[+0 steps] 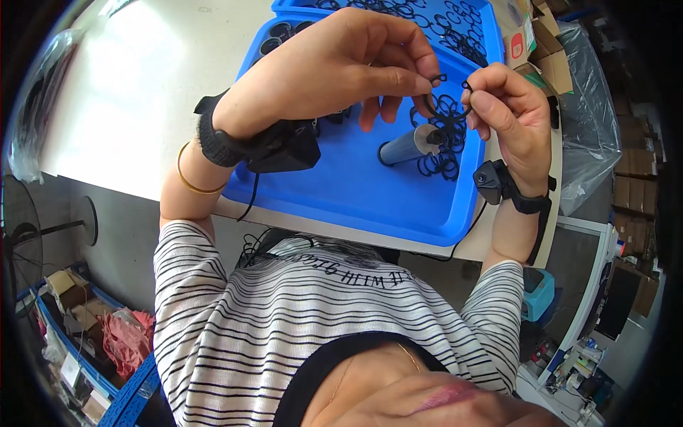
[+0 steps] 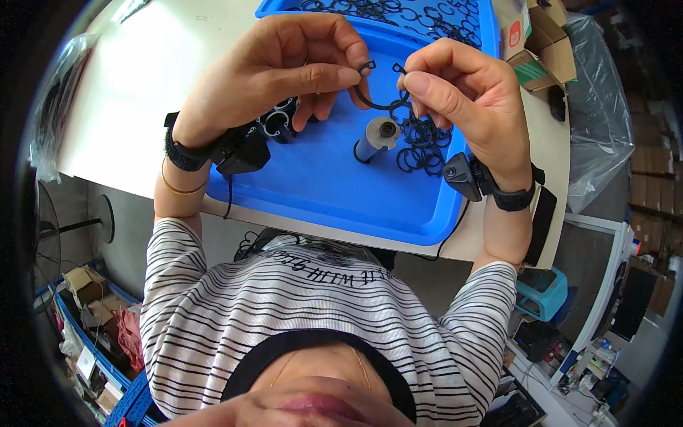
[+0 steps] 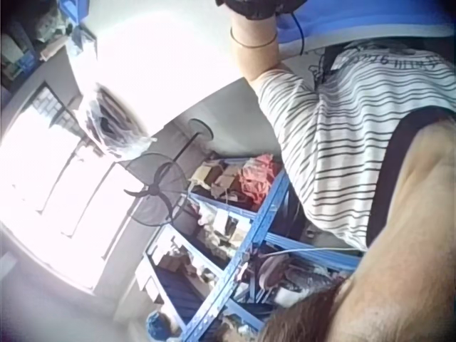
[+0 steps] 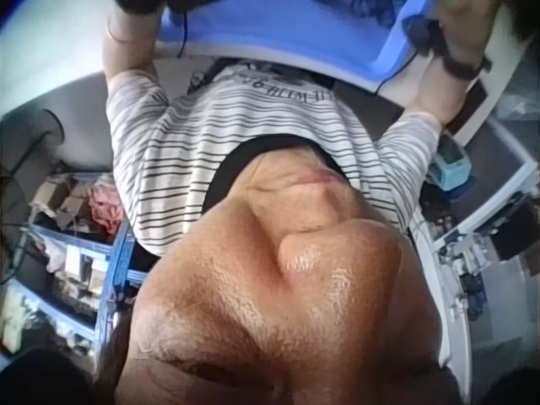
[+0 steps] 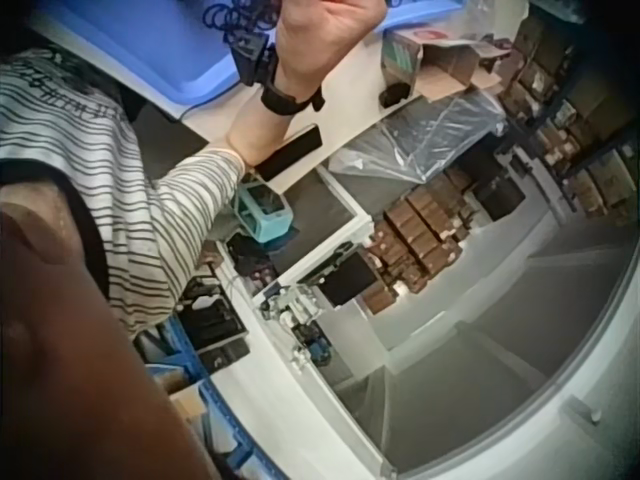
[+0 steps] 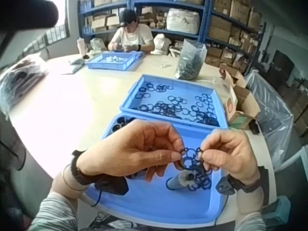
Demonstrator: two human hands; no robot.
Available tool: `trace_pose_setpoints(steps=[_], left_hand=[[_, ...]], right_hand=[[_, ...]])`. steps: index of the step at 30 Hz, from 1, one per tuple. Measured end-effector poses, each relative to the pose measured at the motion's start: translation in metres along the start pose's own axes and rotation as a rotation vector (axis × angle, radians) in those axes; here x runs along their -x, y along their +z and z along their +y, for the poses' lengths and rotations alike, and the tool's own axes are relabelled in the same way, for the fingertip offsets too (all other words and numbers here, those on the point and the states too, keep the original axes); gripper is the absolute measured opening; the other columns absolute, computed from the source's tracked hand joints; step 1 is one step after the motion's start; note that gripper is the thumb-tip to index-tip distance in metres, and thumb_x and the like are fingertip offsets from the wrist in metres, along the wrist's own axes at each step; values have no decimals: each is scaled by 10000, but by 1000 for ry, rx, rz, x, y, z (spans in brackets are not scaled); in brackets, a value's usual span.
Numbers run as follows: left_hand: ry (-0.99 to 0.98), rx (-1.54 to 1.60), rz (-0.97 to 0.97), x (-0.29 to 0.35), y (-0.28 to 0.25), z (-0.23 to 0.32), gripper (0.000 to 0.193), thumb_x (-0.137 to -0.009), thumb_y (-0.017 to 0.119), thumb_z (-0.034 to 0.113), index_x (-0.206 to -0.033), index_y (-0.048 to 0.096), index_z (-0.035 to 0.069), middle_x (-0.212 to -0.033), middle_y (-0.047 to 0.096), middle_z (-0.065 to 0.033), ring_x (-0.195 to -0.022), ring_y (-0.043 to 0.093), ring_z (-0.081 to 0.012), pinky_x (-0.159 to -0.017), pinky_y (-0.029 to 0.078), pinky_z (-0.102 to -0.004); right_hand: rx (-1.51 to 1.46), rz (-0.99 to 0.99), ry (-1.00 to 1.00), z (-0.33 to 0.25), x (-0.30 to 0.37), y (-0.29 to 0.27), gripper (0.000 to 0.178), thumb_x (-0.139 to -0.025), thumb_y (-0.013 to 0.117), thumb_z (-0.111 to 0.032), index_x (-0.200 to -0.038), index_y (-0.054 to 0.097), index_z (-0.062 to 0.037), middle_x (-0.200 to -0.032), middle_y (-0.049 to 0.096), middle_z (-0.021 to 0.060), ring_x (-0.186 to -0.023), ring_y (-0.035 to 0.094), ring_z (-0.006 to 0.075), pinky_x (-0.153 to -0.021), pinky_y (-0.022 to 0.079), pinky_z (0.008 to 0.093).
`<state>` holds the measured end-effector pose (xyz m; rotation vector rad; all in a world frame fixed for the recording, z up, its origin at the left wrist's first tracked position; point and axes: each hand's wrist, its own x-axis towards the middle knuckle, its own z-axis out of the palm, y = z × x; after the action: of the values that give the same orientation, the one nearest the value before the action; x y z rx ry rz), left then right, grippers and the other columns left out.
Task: The person is assembling parts by placing black rubber rings onto cylindrical components at a workstation.
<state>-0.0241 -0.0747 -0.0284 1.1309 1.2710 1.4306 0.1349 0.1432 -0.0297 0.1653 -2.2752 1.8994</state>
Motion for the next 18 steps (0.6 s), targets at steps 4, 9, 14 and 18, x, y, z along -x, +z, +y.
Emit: trace_pose_setpoints(steps=[4,9,14,18], left_hand=[[142,-250,-79,-3,-4,-6,121,-1060,594,130,-1098,597,15,-1056,735,-142,-708,646,-80,-532,515,-196],[100,-77,-158,-7,-8,-7,128,-1068,582,138,-1123,579,23,-1162,712,-172,-767,681,-113,-587,555,-226],[38,116,-207,-8,-10,-11,134,-1085,547,149,-1147,553,30,-1225,690,-214,-834,715,-152,-655,587,-260],[169,31,-168,-7,-2,-7,126,-1019,649,118,-1086,606,20,-1222,690,-205,-853,714,-168,-731,589,-274]], right_hand=[[12,9,-18,0,0,3,147,-995,702,-170,-1050,703,-34,-883,711,15,-704,604,28,-549,415,171],[15,26,-115,2,-1,7,137,-1003,703,-161,-1059,705,-36,-851,689,-6,-700,600,26,-549,412,169],[93,75,-242,3,-1,10,150,-1002,710,-165,-1092,709,-45,-840,684,-4,-698,604,33,-548,412,172],[165,70,-288,2,-1,10,169,-1012,699,-191,-1099,709,-46,-834,681,-3,-705,605,34,-559,418,176]])
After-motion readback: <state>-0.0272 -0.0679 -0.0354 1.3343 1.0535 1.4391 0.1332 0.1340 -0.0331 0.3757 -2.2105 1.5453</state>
